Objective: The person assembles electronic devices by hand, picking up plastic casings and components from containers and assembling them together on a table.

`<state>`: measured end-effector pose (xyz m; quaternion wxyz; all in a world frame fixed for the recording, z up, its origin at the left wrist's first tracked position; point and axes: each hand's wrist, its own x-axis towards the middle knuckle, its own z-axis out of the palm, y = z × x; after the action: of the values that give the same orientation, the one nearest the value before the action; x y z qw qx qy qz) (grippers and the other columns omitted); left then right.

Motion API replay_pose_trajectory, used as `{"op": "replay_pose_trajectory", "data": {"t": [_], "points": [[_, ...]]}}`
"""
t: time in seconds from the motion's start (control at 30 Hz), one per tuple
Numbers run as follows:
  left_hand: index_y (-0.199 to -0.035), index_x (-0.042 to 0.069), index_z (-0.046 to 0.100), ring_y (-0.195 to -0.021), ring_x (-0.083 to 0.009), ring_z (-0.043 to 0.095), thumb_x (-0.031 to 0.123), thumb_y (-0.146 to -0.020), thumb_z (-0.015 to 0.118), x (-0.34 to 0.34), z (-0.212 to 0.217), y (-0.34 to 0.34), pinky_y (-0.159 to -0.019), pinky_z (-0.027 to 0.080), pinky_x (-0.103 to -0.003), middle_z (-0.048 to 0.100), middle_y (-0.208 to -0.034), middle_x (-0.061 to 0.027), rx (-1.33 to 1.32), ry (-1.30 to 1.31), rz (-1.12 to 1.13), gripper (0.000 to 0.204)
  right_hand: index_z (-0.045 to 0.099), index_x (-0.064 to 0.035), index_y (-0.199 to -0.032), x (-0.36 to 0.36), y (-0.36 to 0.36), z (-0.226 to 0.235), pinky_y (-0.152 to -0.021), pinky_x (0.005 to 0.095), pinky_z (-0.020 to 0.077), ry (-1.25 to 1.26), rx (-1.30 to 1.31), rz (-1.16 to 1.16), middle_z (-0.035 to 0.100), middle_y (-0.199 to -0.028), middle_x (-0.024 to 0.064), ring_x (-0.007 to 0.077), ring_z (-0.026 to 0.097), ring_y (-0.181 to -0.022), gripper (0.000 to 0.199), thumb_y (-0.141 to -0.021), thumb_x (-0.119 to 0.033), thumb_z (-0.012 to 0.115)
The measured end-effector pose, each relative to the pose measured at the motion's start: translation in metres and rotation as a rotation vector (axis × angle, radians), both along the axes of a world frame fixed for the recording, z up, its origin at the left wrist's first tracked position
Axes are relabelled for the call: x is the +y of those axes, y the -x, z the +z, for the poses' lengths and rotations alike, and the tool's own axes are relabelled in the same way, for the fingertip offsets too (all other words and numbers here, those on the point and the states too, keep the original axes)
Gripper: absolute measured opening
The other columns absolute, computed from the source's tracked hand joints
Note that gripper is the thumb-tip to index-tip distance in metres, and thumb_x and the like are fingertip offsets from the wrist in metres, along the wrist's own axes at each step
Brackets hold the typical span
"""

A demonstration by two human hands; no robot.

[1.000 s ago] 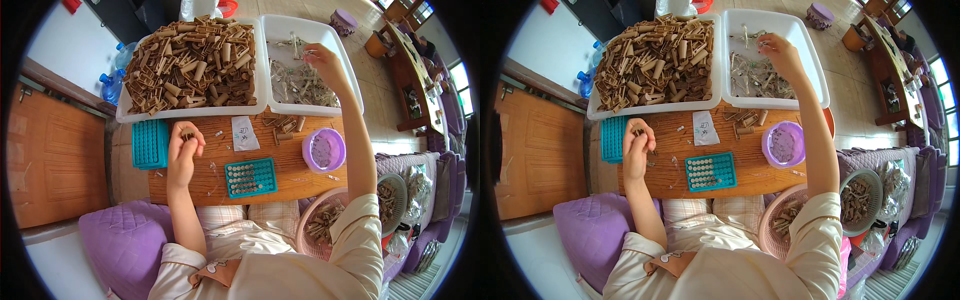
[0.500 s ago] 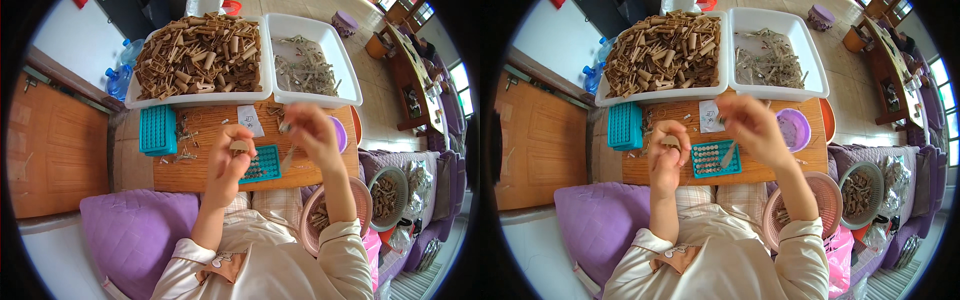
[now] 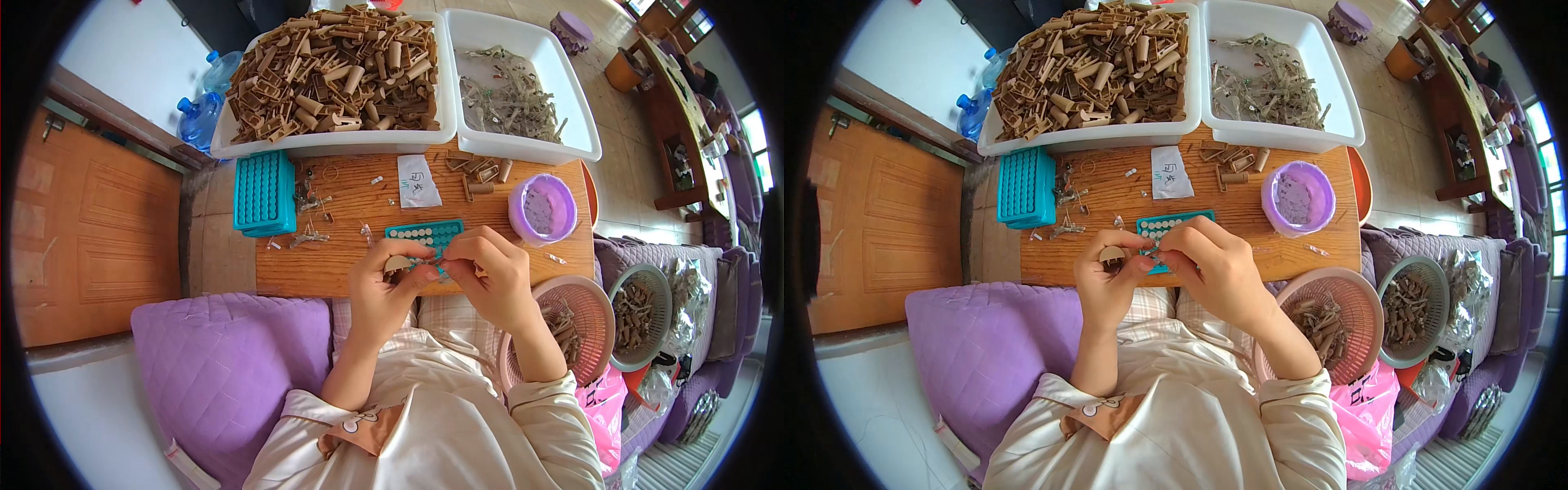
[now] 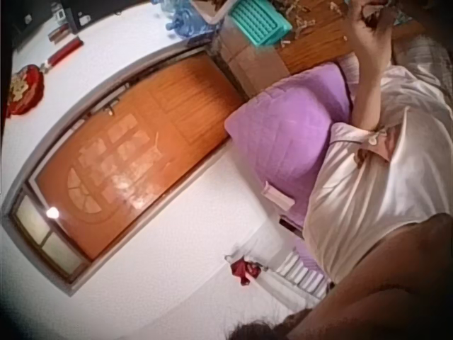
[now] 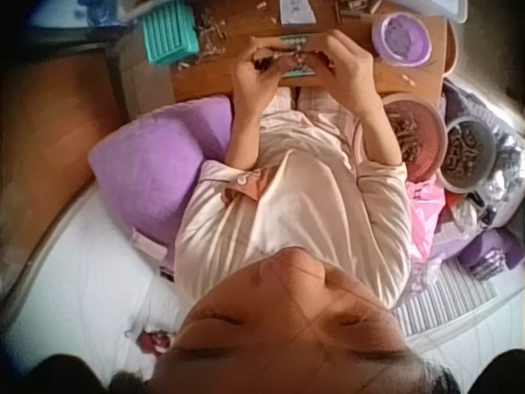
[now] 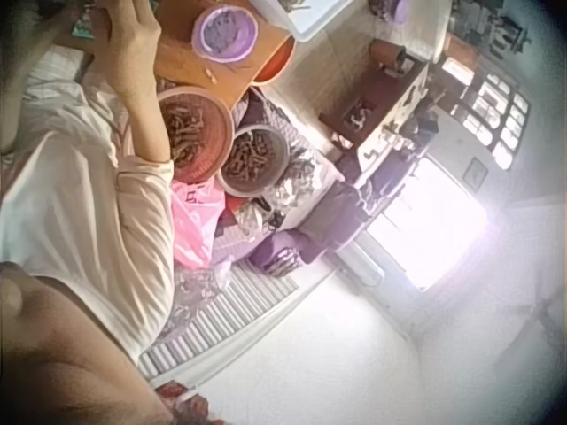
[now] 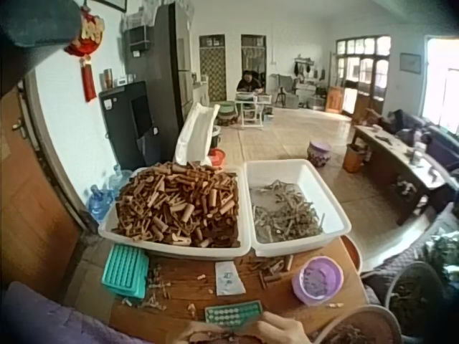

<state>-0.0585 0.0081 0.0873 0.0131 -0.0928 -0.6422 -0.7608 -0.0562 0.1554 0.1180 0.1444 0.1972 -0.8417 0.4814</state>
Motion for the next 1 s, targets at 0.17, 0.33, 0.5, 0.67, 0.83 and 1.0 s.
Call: {"op": "replay_pose_trajectory", "data": {"t": [0.17,0.33,0.5,0.67,0.83,1.0], "points": [[-0.097,0.004,0.046,-0.057,-0.0056,0.036,0.041,-0.079,0.051,-0.002,-0.004,0.0,-0.047,0.029,-0.017,0.048,-0.079,-0.0017,-0.303,-0.672,-0.151,0.042,0.054,-0.0015,-0.074,-0.01,-0.009,0.0,-0.043,0.0202,0.0382,0.077,0.031,-0.108,0.053,-0.065,0.0048,0.0103,0.05,-0.052,0.016,-0.064,0.007,0.062],[-0.107,0.003,0.041,-0.097,-0.0189,0.05,0.031,-0.085,0.047,0.005,-0.01,-0.011,-0.085,0.041,-0.032,0.052,-0.093,-0.0046,-0.258,-0.727,-0.197,0.036,0.057,-0.0045,-0.073,-0.028,-0.023,-0.004,-0.042,0.0243,0.0363,0.079,0.056,-0.312,0.048,-0.058,0.0031,0.0135,0.044,-0.047,0.016,-0.061,0.005,0.063],[-0.107,0.0,0.042,-0.099,-0.0256,0.051,0.026,-0.079,0.056,0.008,-0.016,-0.021,-0.087,0.041,-0.038,0.052,-0.104,-0.0128,-0.176,-0.596,-0.174,0.041,0.057,-0.0058,-0.073,-0.035,-0.027,-0.007,-0.045,0.0254,0.0356,0.101,0.112,-0.316,0.047,-0.057,0.0018,0.0157,0.043,-0.048,0.021,-0.058,0.006,0.063],[-0.108,-0.002,0.045,-0.091,-0.0257,0.056,0.026,-0.077,0.057,0.001,-0.024,-0.025,-0.083,0.045,-0.036,0.054,-0.104,-0.0149,-0.143,-0.467,-0.137,0.043,0.058,-0.005,-0.076,-0.031,-0.03,-0.009,-0.047,0.0267,0.0372,0.047,0.116,-0.212,0.048,-0.059,0.0028,0.0167,0.045,-0.051,0.02,-0.06,0.004,0.063],[-0.118,-0.001,0.04,-0.093,-0.0212,0.054,0.022,-0.079,0.057,-0.006,-0.024,-0.027,-0.08,0.045,-0.031,0.054,-0.104,-0.0138,-0.222,-0.456,-0.075,0.048,0.06,-0.0048,-0.084,-0.027,-0.031,-0.008,-0.051,0.0265,0.0402,-0.024,0.03,-0.051,0.05,-0.069,0.0046,0.0159,0.05,-0.058,0.023,-0.063,0.005,0.062],[-0.12,0.0,0.037,-0.091,-0.0208,0.056,0.025,-0.082,0.053,-0.011,-0.023,-0.029,-0.076,0.048,-0.03,0.053,-0.105,-0.0146,-0.353,-0.501,-0.113,0.049,0.061,-0.0076,-0.091,-0.028,-0.035,-0.015,-0.058,0.0295,0.0431,-0.015,-0.114,-0.035,0.049,-0.08,0.0065,0.0195,0.052,-0.065,0.032,-0.063,0.007,0.059]]}}
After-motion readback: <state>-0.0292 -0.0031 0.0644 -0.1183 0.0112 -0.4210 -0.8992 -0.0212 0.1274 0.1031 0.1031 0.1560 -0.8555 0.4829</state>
